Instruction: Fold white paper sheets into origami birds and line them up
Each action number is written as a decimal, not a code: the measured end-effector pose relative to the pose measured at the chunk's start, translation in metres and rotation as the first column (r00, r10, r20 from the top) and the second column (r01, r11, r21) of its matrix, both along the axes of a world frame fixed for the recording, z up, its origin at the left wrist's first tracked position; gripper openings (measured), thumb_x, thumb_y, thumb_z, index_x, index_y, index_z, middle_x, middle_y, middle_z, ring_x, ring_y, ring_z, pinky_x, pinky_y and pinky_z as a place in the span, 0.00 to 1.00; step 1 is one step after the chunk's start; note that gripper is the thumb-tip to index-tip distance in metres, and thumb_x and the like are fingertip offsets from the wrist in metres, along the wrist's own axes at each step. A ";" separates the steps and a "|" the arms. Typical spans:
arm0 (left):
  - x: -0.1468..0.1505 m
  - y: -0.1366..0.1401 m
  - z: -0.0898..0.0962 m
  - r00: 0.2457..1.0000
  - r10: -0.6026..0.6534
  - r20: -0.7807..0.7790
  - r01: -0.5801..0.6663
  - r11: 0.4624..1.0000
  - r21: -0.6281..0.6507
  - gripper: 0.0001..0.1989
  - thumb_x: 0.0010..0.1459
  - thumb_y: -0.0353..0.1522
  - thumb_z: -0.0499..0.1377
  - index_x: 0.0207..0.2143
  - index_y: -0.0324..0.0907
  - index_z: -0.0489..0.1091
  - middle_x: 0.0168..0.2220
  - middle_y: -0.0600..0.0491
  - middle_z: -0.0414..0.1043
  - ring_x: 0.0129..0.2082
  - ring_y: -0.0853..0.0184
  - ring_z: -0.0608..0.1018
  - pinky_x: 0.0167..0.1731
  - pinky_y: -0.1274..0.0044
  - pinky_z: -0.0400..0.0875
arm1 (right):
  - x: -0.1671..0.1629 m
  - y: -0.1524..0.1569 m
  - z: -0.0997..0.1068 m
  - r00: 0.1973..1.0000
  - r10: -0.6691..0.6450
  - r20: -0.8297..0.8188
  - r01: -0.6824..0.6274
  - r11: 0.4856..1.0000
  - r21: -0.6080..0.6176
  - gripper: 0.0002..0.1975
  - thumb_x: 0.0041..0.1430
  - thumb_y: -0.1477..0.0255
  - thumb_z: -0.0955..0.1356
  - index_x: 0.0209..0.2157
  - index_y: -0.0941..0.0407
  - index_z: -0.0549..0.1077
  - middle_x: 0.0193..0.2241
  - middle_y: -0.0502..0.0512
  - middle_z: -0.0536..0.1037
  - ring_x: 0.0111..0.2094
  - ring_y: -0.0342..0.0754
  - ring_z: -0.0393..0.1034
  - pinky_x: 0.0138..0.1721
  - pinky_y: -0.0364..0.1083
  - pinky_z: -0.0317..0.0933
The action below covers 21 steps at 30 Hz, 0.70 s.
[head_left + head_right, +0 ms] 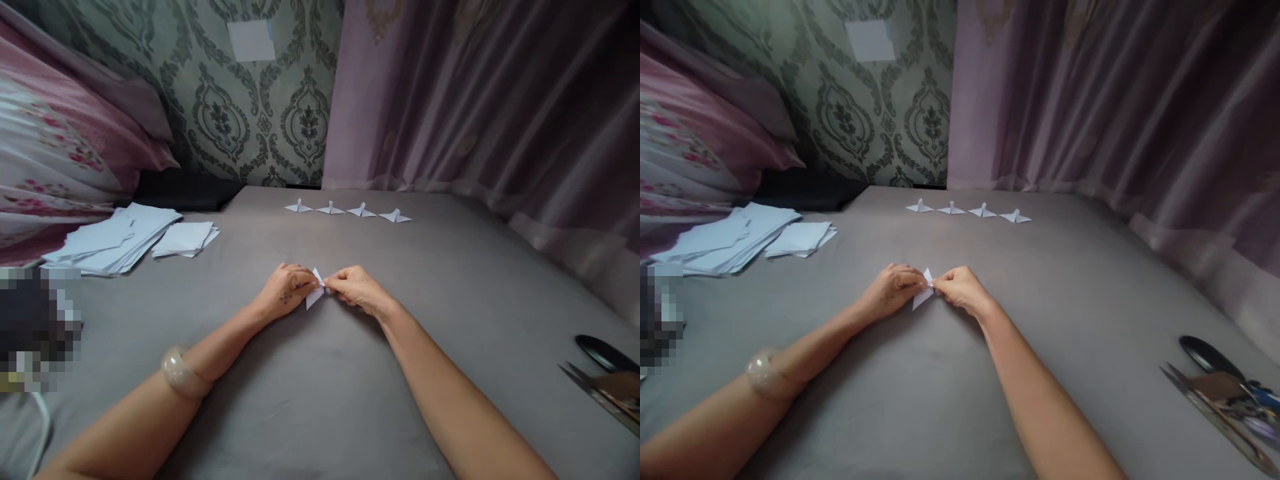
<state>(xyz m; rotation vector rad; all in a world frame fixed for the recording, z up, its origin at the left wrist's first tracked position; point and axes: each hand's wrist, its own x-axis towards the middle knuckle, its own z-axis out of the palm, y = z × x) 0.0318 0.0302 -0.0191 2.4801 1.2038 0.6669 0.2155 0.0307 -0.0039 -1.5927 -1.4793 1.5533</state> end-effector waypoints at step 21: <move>-0.015 0.010 -0.016 0.793 0.574 0.203 -0.584 0.812 -0.013 0.18 0.47 0.36 0.64 0.41 0.39 0.70 0.38 0.48 0.71 0.35 0.64 0.74 0.39 0.73 0.68 | 0.009 0.001 -0.005 0.971 -0.147 -0.187 0.148 0.989 -0.009 0.11 0.50 0.69 0.69 0.20 0.59 0.67 0.12 0.43 0.63 0.13 0.34 0.52 0.12 0.35 0.46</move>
